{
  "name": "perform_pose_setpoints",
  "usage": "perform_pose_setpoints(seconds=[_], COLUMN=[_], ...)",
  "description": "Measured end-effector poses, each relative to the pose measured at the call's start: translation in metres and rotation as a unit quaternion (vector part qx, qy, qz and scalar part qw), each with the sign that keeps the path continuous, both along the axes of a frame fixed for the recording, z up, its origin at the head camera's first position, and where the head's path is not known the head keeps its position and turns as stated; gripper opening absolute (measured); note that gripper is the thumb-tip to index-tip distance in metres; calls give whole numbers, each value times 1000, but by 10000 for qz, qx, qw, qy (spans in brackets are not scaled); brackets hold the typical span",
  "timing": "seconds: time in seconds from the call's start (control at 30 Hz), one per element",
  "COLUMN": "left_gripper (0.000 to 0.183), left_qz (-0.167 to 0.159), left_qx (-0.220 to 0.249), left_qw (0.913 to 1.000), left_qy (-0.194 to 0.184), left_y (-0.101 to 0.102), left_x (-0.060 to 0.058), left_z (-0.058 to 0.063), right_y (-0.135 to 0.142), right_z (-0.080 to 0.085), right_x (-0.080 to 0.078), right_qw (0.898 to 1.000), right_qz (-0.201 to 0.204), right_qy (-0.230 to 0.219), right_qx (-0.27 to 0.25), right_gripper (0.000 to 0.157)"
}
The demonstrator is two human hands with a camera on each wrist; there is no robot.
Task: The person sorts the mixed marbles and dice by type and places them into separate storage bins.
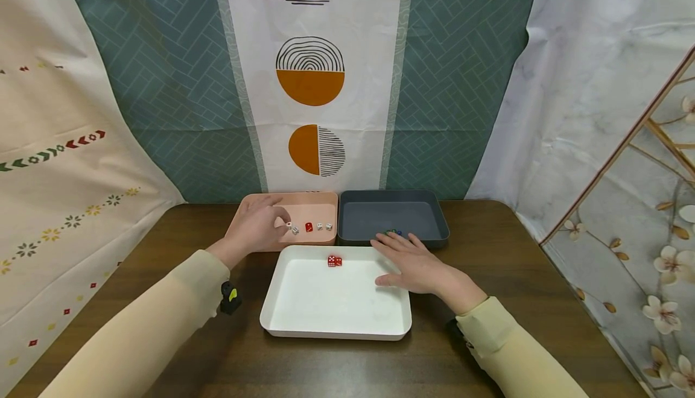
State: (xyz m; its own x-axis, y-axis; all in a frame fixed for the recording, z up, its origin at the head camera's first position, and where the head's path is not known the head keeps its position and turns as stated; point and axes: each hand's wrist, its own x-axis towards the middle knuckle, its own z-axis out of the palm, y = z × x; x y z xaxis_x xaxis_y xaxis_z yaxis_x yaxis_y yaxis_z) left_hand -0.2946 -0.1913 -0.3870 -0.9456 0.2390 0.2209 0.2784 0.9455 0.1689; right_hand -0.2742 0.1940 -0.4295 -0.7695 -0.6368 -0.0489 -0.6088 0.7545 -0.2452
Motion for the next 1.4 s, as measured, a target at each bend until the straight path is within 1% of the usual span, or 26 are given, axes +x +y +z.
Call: perform_pose_setpoints(seconds=[0.53, 0.67, 0.77, 0.9, 1.13, 1.4], left_gripper=[14, 14, 15, 17, 15, 12], left_qz=[149, 217, 288, 379, 487, 508], left_qx=[34, 82, 76, 22, 24, 103], left_qw=[9998, 9996, 9993, 9987, 9984, 9984], left_qy=[-85, -168, -246, -331, -287, -234], left_y=[-1, -2, -2, -2, -4, -5], left_x=[-3, -4, -6, -9, -14, -14], left_z=[0, -2, -4, -5, -9, -12], right_y=[0, 1, 1, 0, 1, 0], right_z=[-2, -7, -7, -1, 0, 0], right_x=[-1, -4, -4, 0, 0, 0], right_qw=[10000, 10000, 10000, 10000, 10000, 10000], right_qz=[-5, -17, 11, 14, 25, -27], right_qy=[-20, 13, 24, 0, 3, -11], right_qx=[4, -14, -30, -36, -70, 2], right_gripper=[91, 92, 91, 91, 90, 91])
